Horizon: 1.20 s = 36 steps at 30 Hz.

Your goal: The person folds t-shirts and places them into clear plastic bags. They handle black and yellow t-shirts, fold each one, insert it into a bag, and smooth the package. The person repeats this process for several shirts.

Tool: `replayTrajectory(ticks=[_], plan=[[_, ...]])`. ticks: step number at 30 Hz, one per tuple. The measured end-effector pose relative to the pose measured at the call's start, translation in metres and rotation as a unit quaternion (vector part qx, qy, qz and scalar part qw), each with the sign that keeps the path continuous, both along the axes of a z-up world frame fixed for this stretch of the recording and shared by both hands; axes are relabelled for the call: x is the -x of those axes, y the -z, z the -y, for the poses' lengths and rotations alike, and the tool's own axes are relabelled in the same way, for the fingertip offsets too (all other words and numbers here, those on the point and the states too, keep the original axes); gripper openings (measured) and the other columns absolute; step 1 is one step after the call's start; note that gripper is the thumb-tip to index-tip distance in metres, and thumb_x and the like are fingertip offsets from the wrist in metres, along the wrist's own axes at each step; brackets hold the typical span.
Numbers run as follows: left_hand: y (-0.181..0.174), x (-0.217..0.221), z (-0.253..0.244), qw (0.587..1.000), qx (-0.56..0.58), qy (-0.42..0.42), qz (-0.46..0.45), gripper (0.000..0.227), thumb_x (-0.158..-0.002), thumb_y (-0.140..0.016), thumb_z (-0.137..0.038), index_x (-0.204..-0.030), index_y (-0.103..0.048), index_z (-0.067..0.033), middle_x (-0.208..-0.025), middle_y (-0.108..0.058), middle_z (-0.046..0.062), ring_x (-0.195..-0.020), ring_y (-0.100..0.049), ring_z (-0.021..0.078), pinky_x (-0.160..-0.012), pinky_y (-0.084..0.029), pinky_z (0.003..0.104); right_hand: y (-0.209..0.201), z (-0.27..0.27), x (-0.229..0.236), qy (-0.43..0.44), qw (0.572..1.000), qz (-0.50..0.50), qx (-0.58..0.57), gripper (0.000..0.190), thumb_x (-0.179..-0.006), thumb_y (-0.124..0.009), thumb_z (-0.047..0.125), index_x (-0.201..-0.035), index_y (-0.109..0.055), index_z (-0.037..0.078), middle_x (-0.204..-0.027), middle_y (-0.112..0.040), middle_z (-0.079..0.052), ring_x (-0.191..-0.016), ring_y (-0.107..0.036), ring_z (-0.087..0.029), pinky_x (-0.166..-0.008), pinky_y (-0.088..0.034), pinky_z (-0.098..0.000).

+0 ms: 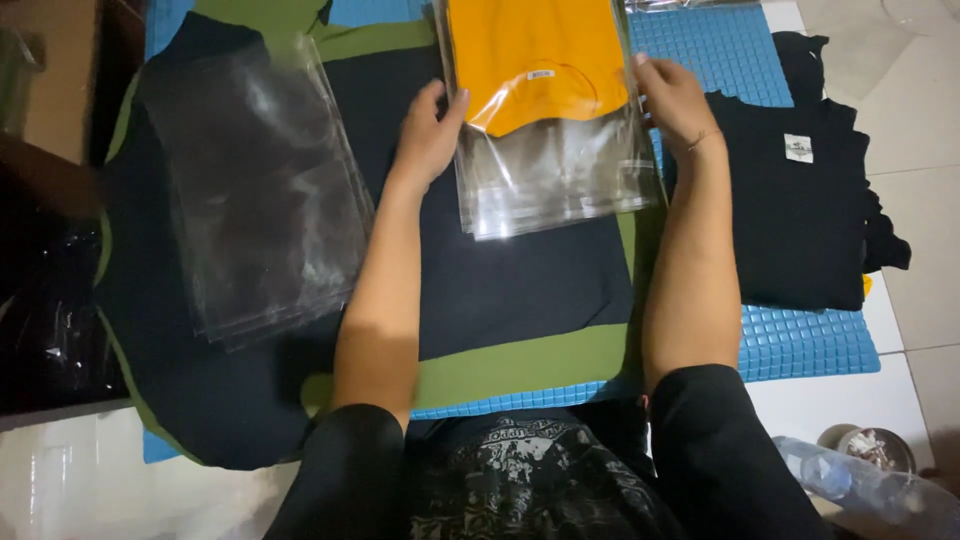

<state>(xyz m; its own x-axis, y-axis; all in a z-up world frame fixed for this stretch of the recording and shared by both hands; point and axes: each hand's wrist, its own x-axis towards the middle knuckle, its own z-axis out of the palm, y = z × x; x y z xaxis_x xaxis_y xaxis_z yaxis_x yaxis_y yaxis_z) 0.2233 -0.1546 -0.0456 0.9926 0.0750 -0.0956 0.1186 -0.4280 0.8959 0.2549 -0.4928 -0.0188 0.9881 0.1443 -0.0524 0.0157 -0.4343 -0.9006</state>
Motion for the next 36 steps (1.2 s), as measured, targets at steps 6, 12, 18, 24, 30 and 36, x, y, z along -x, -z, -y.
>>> replayTrajectory(ticks=[6,12,18,24,30,36], plan=[[0.002,0.003,0.021,0.994,0.034,0.056,0.086,0.051,-0.106,-0.044,-0.039,-0.151,-0.044,-0.0167,-0.147,-0.058,0.006,-0.135,-0.058,0.0296,-0.103,-0.048,0.041,0.001,-0.023,0.001,-0.005,0.994,0.106,-0.006,0.025,-0.102,-0.062,0.023,-0.117,-0.073,0.005,-0.096,-0.07,-0.002,-0.08,-0.06,-0.011,-0.066,-0.046,-0.0284],[-0.018,0.012,0.019,0.997,-0.003,0.062,-0.043,0.08,-0.108,-0.051,-0.031,-0.165,0.002,-0.0149,-0.175,-0.003,0.007,-0.16,-0.016,0.0346,-0.125,-0.025,0.05,-0.006,-0.017,0.004,-0.048,0.992,0.093,-0.07,0.04,-0.103,-0.063,0.021,-0.139,-0.061,0.003,-0.13,-0.069,-0.017,-0.117,-0.07,-0.026,-0.097,-0.062,-0.0375],[-0.036,0.024,0.011,0.994,-0.016,0.103,-0.033,0.078,-0.103,-0.063,-0.024,-0.165,-0.016,-0.0175,-0.174,-0.006,0.011,-0.161,-0.005,0.0297,-0.126,-0.018,0.05,0.003,-0.004,-0.003,-0.055,0.994,0.08,-0.044,0.036,-0.104,-0.064,0.012,-0.138,-0.062,0.003,-0.116,-0.071,-0.011,-0.094,-0.069,-0.017,-0.069,-0.059,-0.0301],[-0.026,0.017,0.006,0.998,0.02,0.064,0.002,0.07,-0.101,-0.062,-0.033,-0.16,-0.032,-0.0122,-0.167,-0.035,0.01,-0.154,-0.033,0.0311,-0.12,-0.034,0.047,-0.01,-0.014,0.006,-0.029,0.997,0.056,-0.051,0.033,-0.103,-0.065,0.015,-0.134,-0.063,0.004,-0.117,-0.07,-0.009,-0.098,-0.072,-0.017,-0.083,-0.064,-0.0284],[-0.009,0.009,0.004,0.997,0.027,0.064,0.017,0.07,-0.102,-0.062,-0.03,-0.161,-0.03,-0.0108,-0.168,-0.033,0.011,-0.154,-0.031,0.0297,-0.122,-0.032,0.045,-0.002,-0.019,0.003,-0.001,0.995,0.091,-0.04,0.031,-0.103,-0.066,0.017,-0.132,-0.065,0.005,-0.11,-0.071,-0.007,-0.095,-0.071,-0.014,-0.081,-0.063,-0.0268],[-0.023,0.015,0.004,0.997,0.06,0.042,-0.025,0.075,-0.102,-0.06,-0.037,-0.162,-0.024,-0.0119,-0.171,-0.025,0.01,-0.156,-0.027,0.0296,-0.121,-0.033,0.048,0.013,-0.009,-0.012,0.025,0.995,0.098,-0.008,0.043,-0.103,-0.059,0.034,-0.136,-0.061,0.007,-0.119,-0.064,-0.007,-0.108,-0.063,-0.018,-0.084,-0.053,-0.0318]])
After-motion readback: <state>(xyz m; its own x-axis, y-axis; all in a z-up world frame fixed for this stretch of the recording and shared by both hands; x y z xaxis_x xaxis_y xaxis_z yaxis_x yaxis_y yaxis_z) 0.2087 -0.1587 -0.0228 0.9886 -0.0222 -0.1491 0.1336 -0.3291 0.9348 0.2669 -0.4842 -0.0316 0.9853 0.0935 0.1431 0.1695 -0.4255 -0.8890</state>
